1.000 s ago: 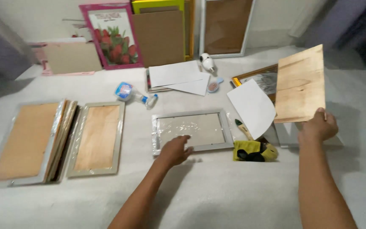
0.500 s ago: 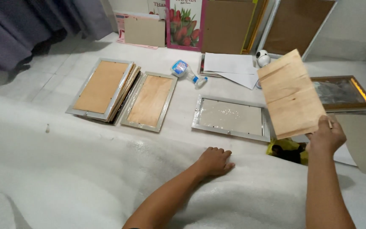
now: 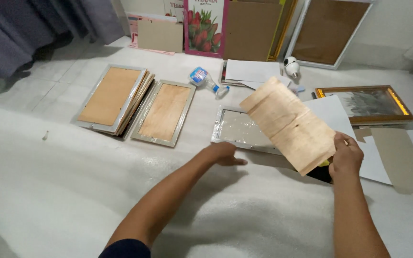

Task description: The person works on a picture frame lying face-down on a padded table. They remove the wooden backing board, brush and wipe the glass with a cloth, place a white paper insert onto the glass, then reinsert the wooden backing board and press it into the frame, finally wiping the frame surface with a cloth.

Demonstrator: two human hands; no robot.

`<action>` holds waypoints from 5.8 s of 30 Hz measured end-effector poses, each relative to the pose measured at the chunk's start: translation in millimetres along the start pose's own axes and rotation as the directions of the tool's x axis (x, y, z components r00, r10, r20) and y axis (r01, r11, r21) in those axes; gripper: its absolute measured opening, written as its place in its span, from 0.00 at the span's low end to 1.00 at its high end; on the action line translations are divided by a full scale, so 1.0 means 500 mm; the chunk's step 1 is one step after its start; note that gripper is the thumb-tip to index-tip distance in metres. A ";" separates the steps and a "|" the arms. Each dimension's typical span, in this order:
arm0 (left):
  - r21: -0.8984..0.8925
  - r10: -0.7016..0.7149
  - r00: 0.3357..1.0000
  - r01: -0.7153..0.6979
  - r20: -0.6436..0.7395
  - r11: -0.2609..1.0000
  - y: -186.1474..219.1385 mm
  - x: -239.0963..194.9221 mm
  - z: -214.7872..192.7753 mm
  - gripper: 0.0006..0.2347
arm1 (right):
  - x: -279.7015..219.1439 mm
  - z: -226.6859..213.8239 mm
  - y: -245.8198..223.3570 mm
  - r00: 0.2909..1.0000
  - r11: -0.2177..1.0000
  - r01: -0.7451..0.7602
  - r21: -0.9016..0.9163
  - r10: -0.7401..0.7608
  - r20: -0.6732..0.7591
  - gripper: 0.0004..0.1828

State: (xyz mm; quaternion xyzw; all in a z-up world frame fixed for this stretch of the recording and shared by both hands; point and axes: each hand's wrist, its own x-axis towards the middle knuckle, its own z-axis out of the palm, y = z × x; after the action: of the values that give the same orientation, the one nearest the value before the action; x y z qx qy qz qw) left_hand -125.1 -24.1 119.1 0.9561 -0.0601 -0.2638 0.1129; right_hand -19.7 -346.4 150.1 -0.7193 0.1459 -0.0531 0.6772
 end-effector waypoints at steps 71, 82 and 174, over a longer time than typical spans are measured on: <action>-0.629 -0.408 0.649 -0.750 -0.642 -0.203 -0.229 0.086 -0.118 0.22 | 0.068 0.181 -0.018 0.847 0.869 0.481 -0.115 -0.427 0.317 0.16; -0.946 -0.396 0.891 -0.295 -0.220 -0.138 -0.303 0.119 -0.060 0.30 | 0.078 0.184 -0.025 0.865 1.000 0.021 -0.020 -0.008 0.502 0.34; -0.743 -0.570 0.789 0.237 -0.229 0.626 -0.250 0.202 0.030 0.30 | 0.115 0.242 0.177 0.894 0.290 0.247 -0.924 0.300 0.333 0.35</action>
State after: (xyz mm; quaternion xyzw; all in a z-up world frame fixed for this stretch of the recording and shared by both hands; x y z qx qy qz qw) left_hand -39.9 76.5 26.2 0.8667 0.2909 -0.0602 0.4006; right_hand 55.9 -249.9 46.4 -0.9666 0.0006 0.2227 0.1272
